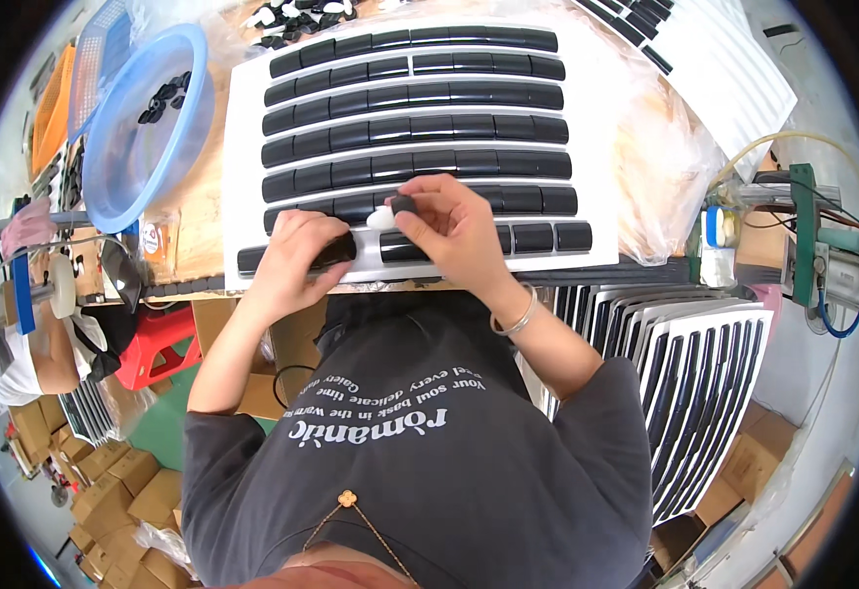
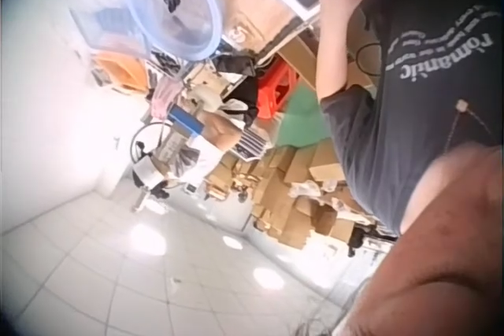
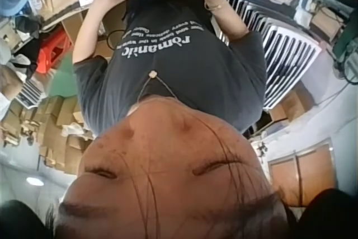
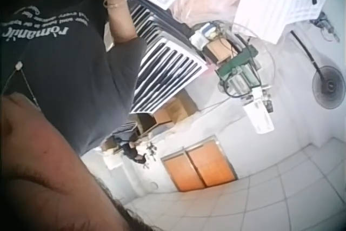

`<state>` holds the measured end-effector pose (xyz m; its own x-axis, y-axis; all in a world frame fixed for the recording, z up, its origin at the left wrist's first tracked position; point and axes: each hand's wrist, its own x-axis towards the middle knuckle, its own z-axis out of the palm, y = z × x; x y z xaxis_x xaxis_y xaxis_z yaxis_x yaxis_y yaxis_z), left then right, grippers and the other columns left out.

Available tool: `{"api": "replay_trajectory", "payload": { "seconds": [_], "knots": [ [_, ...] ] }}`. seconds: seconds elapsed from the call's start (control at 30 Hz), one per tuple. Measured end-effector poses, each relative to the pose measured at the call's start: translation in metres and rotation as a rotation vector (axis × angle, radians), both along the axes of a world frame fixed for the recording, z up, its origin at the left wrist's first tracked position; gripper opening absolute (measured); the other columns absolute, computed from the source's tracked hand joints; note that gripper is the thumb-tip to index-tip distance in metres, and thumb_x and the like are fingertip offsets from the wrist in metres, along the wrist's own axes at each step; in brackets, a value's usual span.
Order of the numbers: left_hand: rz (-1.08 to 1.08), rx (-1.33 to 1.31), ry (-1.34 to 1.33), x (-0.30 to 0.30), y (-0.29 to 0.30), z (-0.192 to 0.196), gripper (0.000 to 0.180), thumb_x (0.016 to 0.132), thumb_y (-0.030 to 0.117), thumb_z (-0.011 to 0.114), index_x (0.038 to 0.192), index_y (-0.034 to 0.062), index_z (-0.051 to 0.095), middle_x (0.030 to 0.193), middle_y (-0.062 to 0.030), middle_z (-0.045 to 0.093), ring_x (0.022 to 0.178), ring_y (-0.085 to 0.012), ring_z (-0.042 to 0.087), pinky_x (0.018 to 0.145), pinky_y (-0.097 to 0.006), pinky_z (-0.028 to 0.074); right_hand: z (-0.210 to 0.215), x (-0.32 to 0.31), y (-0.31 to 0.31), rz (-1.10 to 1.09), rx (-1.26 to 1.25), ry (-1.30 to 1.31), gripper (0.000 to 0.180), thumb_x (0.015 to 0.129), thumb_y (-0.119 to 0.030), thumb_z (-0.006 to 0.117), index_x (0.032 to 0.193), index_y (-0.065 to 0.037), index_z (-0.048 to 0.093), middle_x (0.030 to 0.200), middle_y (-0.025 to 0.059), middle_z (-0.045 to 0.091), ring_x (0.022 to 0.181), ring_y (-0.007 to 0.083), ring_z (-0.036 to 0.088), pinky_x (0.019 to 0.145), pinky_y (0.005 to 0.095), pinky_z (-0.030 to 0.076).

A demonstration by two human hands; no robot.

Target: Assembling small white components into black cylindrical housings and placing them into a tray.

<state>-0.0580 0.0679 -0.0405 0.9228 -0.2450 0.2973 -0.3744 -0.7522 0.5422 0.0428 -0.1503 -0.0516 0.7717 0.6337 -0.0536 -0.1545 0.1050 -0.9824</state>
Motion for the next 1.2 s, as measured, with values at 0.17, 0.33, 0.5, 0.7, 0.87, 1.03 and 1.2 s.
{"api": "replay_trajectory", "payload": {
  "seconds": [0.17, 0.33, 0.5, 0.7, 0.87, 1.03, 1.2],
  "knots": [
    [0.064, -0.140, -0.101, -0.001, -0.015, 0.007, 0.055, 0.066, 0.001, 0.073, 0.117, 0.0010, 0.053, 0.108, -0.0134, 0.060, 0.091, -0.0303, 0.059, 0.080, -0.039, 0.046, -0.002, -0.018, 0.009, 0.061, 0.042, -0.036, 0.031, 0.084, 0.006, 0.062, 0.113, 0.001, 0.052, 0.109, 0.0135, 0.065, 0.092, 0.0088, 0.061, 0.079, 0.0217, 0.049],
    [0.069, -0.284, -0.172, 0.003, -0.020, 0.011, 0.051, 0.064, -0.005, 0.074, 0.112, -0.0024, 0.057, 0.106, -0.0163, 0.063, 0.090, -0.0314, 0.062, 0.076, -0.035, 0.050, 0.004, -0.020, 0.018, 0.024, 0.061, -0.103, 0.023, 0.082, 0.000, 0.068, 0.103, 0.000, 0.060, 0.072, -0.0015, 0.059, 0.062, 0.0004, 0.046, 0.053, 0.0176, 0.041],
    [0.083, -0.273, -0.264, 0.004, -0.024, 0.016, 0.046, 0.061, -0.005, 0.075, 0.106, -0.0041, 0.061, 0.102, -0.0165, 0.064, 0.087, -0.0321, 0.063, 0.073, -0.036, 0.051, 0.010, -0.021, 0.022, 0.022, 0.123, -0.103, 0.024, 0.082, 0.001, 0.068, 0.105, 0.001, 0.060, 0.071, -0.0029, 0.056, 0.060, -0.0005, 0.046, 0.051, 0.0171, 0.040],
    [0.031, -0.292, -0.291, 0.006, -0.025, 0.018, 0.046, 0.060, -0.004, 0.074, 0.104, -0.0055, 0.061, 0.102, -0.0179, 0.063, 0.086, -0.0329, 0.062, 0.073, -0.037, 0.051, 0.029, -0.007, 0.019, 0.155, 0.026, -0.152, 0.029, 0.095, -0.021, 0.051, 0.115, -0.001, 0.054, 0.095, 0.0031, 0.058, 0.070, 0.0038, 0.047, 0.065, 0.0204, 0.042],
    [-0.100, -0.401, -0.253, 0.007, -0.045, 0.020, 0.046, 0.060, -0.006, 0.073, 0.105, -0.0081, 0.061, 0.100, -0.0214, 0.064, 0.088, -0.0360, 0.063, 0.079, -0.039, 0.051, 0.032, -0.005, 0.045, 0.310, 0.164, 0.126, 0.058, 0.100, -0.049, 0.022, 0.134, -0.004, 0.038, 0.122, 0.0121, 0.053, 0.085, 0.0118, 0.050, 0.082, 0.0264, 0.043],
    [-0.041, -0.389, -0.311, 0.009, -0.047, 0.021, 0.045, 0.060, -0.006, 0.073, 0.104, -0.0084, 0.061, 0.100, -0.0213, 0.064, 0.088, -0.0370, 0.062, 0.080, -0.039, 0.050, 0.037, 0.002, 0.054, 0.299, 0.113, 0.089, 0.056, 0.101, -0.046, 0.022, 0.132, -0.004, 0.041, 0.114, 0.0099, 0.055, 0.085, 0.0116, 0.047, 0.081, 0.0261, 0.041],
    [0.024, -0.307, -0.242, 0.011, -0.025, 0.018, 0.043, 0.062, -0.006, 0.072, 0.104, -0.0064, 0.062, 0.100, -0.0197, 0.064, 0.088, -0.0357, 0.062, 0.079, -0.038, 0.050, 0.023, 0.038, 0.078, 0.274, -0.031, -0.391, 0.051, 0.101, -0.041, 0.026, 0.116, -0.002, 0.056, 0.106, 0.0082, 0.057, 0.083, 0.0131, 0.048, 0.074, 0.0261, 0.043]
  ]
}}
